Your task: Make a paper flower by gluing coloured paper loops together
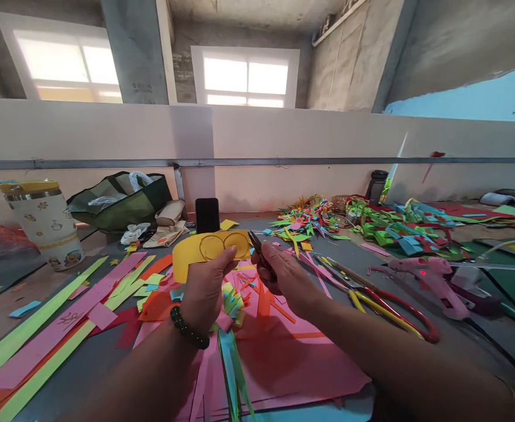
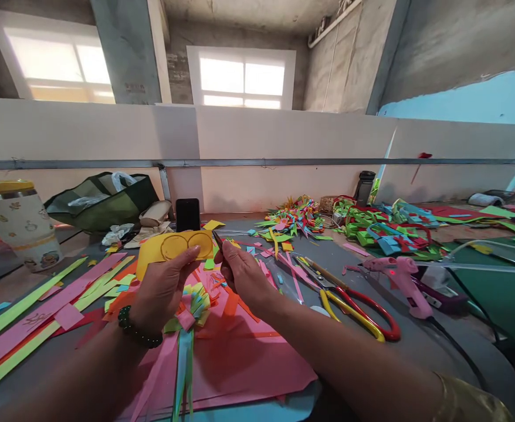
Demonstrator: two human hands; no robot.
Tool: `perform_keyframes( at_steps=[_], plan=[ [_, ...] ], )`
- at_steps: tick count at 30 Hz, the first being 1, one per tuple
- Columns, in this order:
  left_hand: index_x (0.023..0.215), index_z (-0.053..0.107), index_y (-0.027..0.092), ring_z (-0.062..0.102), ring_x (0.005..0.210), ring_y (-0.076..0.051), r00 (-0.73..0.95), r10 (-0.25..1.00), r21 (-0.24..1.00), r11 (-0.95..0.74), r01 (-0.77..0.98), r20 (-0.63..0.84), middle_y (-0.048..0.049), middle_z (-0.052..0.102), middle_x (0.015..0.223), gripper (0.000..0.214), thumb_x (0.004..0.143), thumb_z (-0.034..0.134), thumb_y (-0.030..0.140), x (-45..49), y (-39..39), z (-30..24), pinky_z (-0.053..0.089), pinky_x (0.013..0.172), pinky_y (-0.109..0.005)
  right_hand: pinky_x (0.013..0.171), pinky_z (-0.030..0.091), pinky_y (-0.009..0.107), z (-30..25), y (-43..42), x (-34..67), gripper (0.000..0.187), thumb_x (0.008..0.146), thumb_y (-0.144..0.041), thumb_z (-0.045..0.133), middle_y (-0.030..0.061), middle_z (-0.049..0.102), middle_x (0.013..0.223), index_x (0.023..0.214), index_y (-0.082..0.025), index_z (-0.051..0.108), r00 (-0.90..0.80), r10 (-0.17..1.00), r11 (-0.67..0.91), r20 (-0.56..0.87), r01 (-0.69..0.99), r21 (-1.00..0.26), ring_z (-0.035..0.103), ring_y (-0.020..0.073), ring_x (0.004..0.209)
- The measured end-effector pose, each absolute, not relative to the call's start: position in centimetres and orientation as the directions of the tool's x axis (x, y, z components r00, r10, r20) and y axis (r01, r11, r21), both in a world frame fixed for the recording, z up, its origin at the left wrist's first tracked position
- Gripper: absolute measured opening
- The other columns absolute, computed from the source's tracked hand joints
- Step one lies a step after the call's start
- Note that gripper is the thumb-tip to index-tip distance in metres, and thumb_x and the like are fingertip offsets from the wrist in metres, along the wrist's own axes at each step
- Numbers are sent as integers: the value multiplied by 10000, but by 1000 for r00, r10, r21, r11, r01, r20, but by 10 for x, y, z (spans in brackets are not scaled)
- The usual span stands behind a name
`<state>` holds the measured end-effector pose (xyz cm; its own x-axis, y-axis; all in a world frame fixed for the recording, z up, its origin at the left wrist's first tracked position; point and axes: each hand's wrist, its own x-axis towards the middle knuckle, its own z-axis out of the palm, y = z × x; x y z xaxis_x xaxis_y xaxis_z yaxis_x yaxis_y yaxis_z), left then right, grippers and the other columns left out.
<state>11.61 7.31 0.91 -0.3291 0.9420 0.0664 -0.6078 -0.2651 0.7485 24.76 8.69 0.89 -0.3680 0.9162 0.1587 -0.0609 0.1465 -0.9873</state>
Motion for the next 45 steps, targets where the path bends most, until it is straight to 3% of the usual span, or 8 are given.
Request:
perform_keyframes(
  at_steps=[10,16,24,32,45],
  plan=[
    [696,701,105,637,606,-97,-290,954,765,-245,-595,79,-3,712,697,269,470,846,123,118,73,5,544,547,-170,401,112,214,8,89,249,444,825,-615,469,-86,267,509,680,-200,411,-384,900,215,206,-20,-976,189,63,447],
    [699,701,118,633,607,-95,-281,957,770,-228,-597,65,9,711,697,294,451,858,132,118,72,4,537,544,-173,396,126,206,7,90,250,430,830,-594,465,-84,294,516,679,-195,420,-384,901,211,202,-18,-977,204,57,447],
    [752,722,124,655,713,-128,-244,966,814,-213,-540,91,-31,727,808,213,570,821,172,118,74,0,544,616,-208,390,124,214,7,89,249,442,827,-615,451,-89,265,499,672,-202,417,-395,894,232,210,8,-973,189,65,435],
    [833,735,122,669,792,-176,-189,972,860,-212,-464,138,-67,731,873,272,601,811,243,114,77,-6,554,736,-287,391,117,220,10,89,252,438,834,-604,450,-83,277,502,672,-197,440,-392,898,246,201,69,-967,196,67,438],
    [916,736,136,670,827,-179,-45,986,911,-167,-378,162,-67,736,943,322,633,796,277,109,71,1,541,757,-270,400,134,224,11,100,266,492,841,-638,433,-87,252,486,699,-174,514,-461,868,286,183,166,-944,189,66,434]
  ],
)
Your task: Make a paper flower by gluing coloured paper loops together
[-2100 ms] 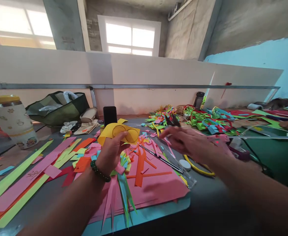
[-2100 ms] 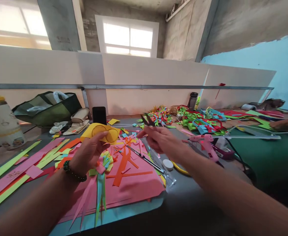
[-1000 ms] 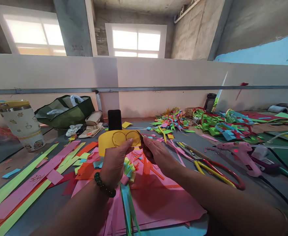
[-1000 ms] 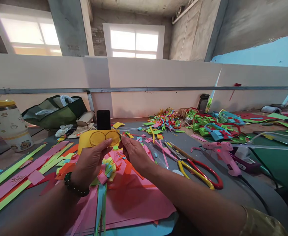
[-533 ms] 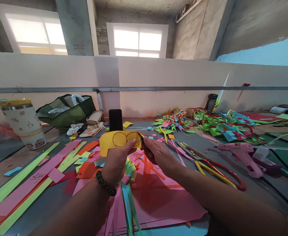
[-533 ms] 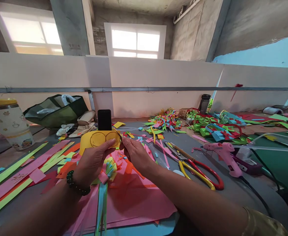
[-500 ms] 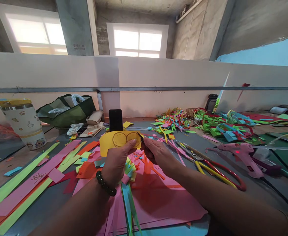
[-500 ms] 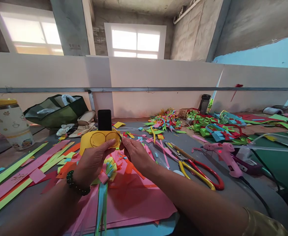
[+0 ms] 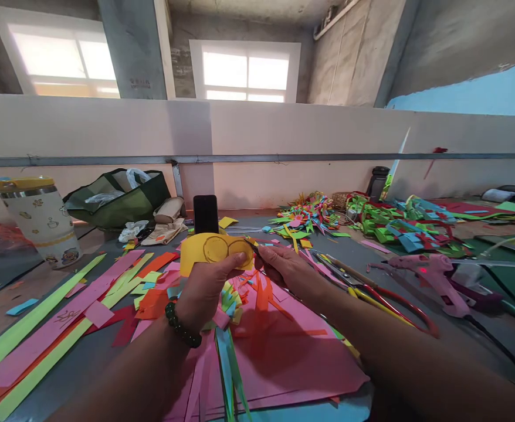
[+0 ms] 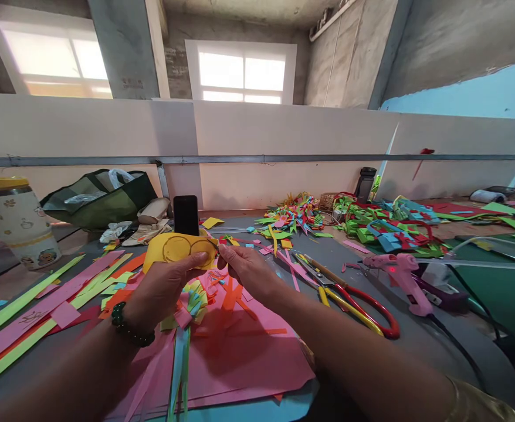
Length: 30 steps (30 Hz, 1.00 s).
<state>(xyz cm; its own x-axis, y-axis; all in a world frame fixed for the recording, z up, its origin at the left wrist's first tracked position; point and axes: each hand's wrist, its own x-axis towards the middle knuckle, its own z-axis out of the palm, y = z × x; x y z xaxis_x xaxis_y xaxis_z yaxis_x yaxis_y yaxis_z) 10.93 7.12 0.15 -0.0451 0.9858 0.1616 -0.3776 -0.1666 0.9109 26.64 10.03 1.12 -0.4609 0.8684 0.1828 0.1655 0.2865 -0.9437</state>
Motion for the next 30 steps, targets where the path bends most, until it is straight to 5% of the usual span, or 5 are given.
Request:
perform_keyframes(
  at_steps=[30],
  plan=[
    [914,710,134,661,876,-190,68,974,905,-175,-387,217,-88,723,973,303,659,782,282,108,69,8,514,767,-273,392,137,224,22,101,277,515,838,-641,437,-84,253,457,652,-171,535,-492,852,346,177,277,-896,203,66,418]
  ],
)
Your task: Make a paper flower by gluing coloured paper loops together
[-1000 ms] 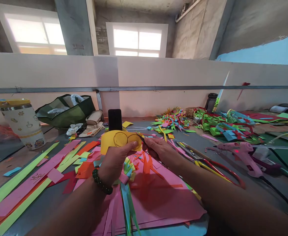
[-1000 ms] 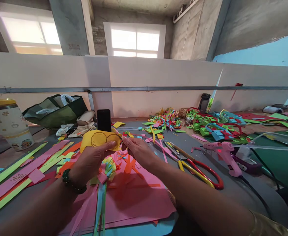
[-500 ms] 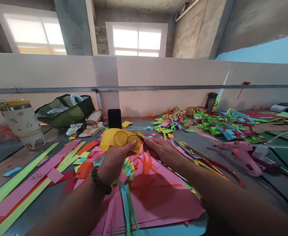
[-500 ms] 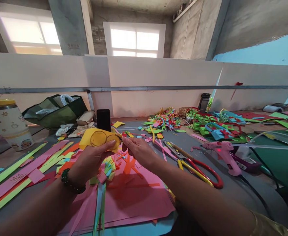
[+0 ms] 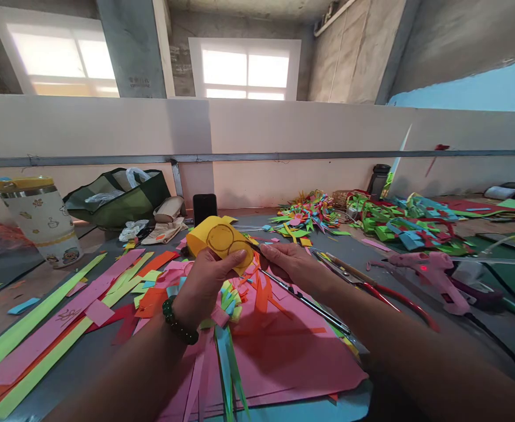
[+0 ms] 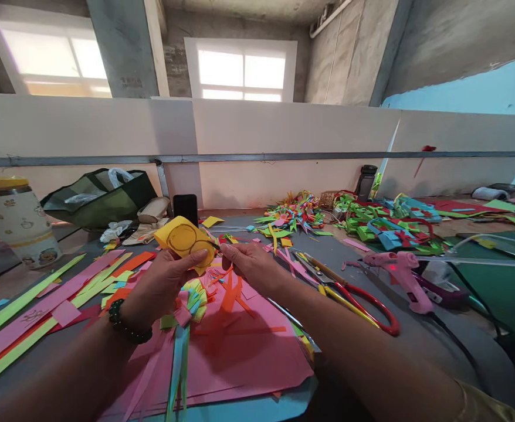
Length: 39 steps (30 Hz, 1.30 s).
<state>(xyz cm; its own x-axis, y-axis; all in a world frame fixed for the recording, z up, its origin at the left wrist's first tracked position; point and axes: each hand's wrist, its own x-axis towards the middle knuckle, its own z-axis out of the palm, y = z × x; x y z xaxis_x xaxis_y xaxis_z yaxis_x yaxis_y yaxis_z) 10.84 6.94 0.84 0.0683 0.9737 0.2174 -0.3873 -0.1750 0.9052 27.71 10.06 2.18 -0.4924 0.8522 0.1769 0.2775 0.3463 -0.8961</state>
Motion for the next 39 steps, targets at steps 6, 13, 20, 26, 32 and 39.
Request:
perform_keyframes(
  at_steps=[6,13,20,26,32,39],
  plan=[
    [851,721,139,663,816,-192,52,977,906,-170,-387,205,-71,733,895,303,595,820,268,110,69,10,518,727,-274,393,150,224,21,101,278,512,846,-636,432,-81,263,451,659,-173,546,-495,849,367,187,297,-882,224,70,411],
    [853,719,127,654,808,-184,111,970,920,-166,-355,218,-76,727,878,274,625,799,255,109,69,10,514,750,-275,401,165,222,25,99,278,515,842,-636,429,-78,282,446,658,-171,552,-496,851,378,172,352,-856,239,69,413],
    [931,711,139,642,852,-193,222,942,942,-184,-282,250,-78,711,917,259,695,751,238,101,70,9,494,786,-292,404,162,221,27,97,280,527,831,-652,433,-75,284,448,655,-171,557,-506,851,365,144,370,-854,229,72,422],
    [941,714,160,649,842,-194,296,917,944,-186,-271,266,-76,713,931,257,702,745,247,100,72,9,481,770,-277,419,163,226,27,98,282,545,841,-659,408,-73,285,455,675,-165,565,-532,834,399,146,398,-826,236,74,428],
    [957,719,177,643,870,-196,358,889,951,-218,-218,286,-74,714,959,245,719,726,239,97,72,9,471,779,-265,424,192,230,28,99,283,550,847,-659,389,-65,315,464,671,-167,560,-567,814,421,126,427,-800,270,78,434],
    [949,728,155,634,812,-196,378,900,974,-174,-146,218,-89,713,917,273,686,726,226,93,71,13,466,736,-265,435,191,231,29,98,288,554,866,-653,373,-59,302,518,694,-164,569,-605,789,457,108,460,-762,259,81,467]
  ],
)
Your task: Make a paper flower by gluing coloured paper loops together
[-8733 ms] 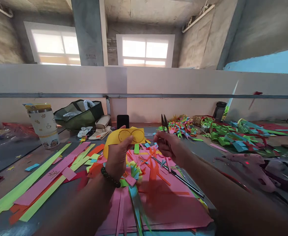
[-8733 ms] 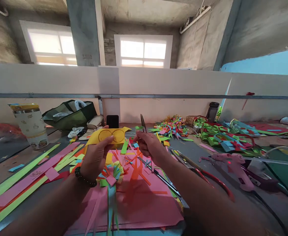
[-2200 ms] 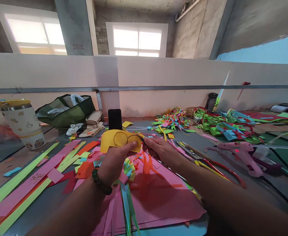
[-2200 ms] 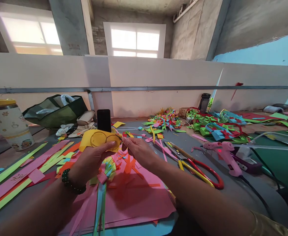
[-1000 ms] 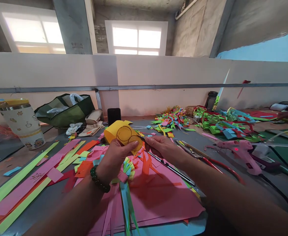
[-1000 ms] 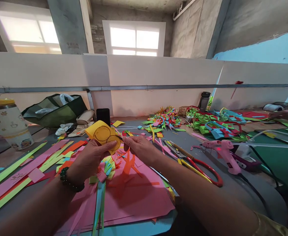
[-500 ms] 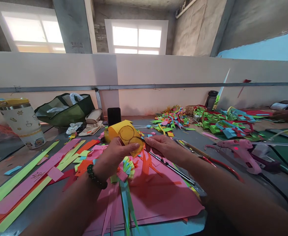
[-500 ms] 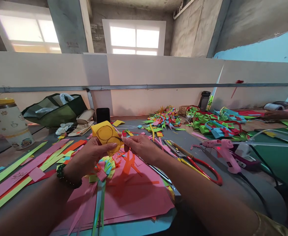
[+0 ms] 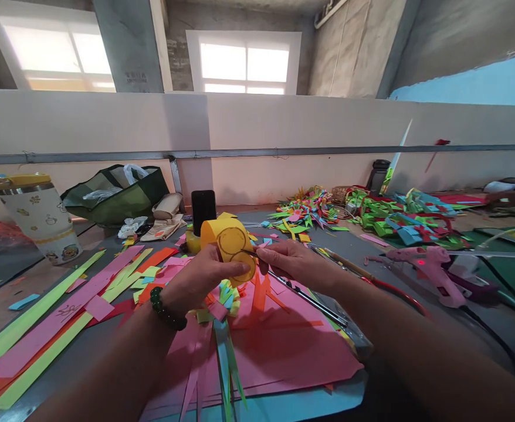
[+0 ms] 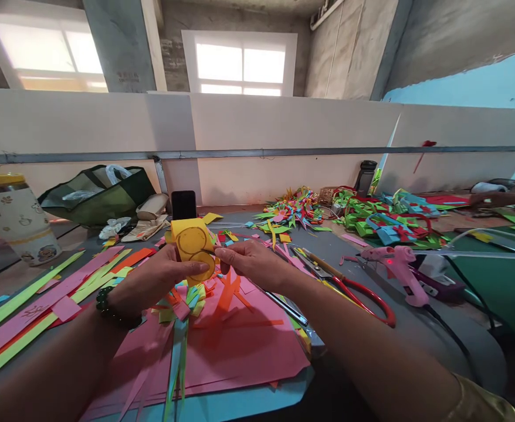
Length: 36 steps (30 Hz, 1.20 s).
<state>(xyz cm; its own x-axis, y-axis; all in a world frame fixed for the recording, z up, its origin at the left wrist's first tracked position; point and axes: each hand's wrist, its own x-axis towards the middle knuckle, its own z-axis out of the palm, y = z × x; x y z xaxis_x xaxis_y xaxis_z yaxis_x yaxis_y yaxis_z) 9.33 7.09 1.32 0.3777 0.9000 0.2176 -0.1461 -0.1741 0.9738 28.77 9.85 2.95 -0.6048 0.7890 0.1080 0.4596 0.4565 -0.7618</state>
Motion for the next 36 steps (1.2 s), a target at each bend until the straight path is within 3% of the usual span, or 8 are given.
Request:
perform_keyframes(
  at_steps=[8,14,18,27,36],
  plan=[
    [926,718,140,562,710,-138,399,907,991,-124,-49,133,-32,676,802,285,642,721,153,88,71,17,423,656,-232,472,236,229,34,94,285,564,866,-644,377,-25,409,587,671,-148,564,-630,771,472,91,470,-746,317,79,511],
    [947,713,148,578,822,-156,401,897,980,-146,-133,188,-41,686,880,294,699,745,302,88,73,16,427,772,-263,446,201,225,35,95,289,584,847,-678,378,-50,349,517,715,-152,595,-580,808,453,107,494,-742,282,73,460],
    [899,718,133,552,745,-135,359,920,986,-123,-110,155,-34,664,806,321,669,772,350,88,73,15,408,704,-249,454,215,226,35,95,289,577,858,-659,377,-48,363,517,719,-149,608,-579,807,469,116,509,-721,293,71,458],
    [835,734,127,526,679,-118,431,900,997,-64,-35,73,-23,639,738,345,600,814,366,84,73,19,389,637,-234,499,239,245,34,93,288,519,880,-588,400,-36,389,557,683,-147,590,-638,763,507,102,494,-707,331,86,518],
    [893,736,143,538,726,-130,527,839,990,-135,-37,134,-28,661,780,245,701,741,294,82,76,15,398,680,-240,496,246,245,34,89,283,539,830,-639,447,-37,394,548,679,-147,608,-633,765,504,124,468,-726,334,87,520]
  ],
)
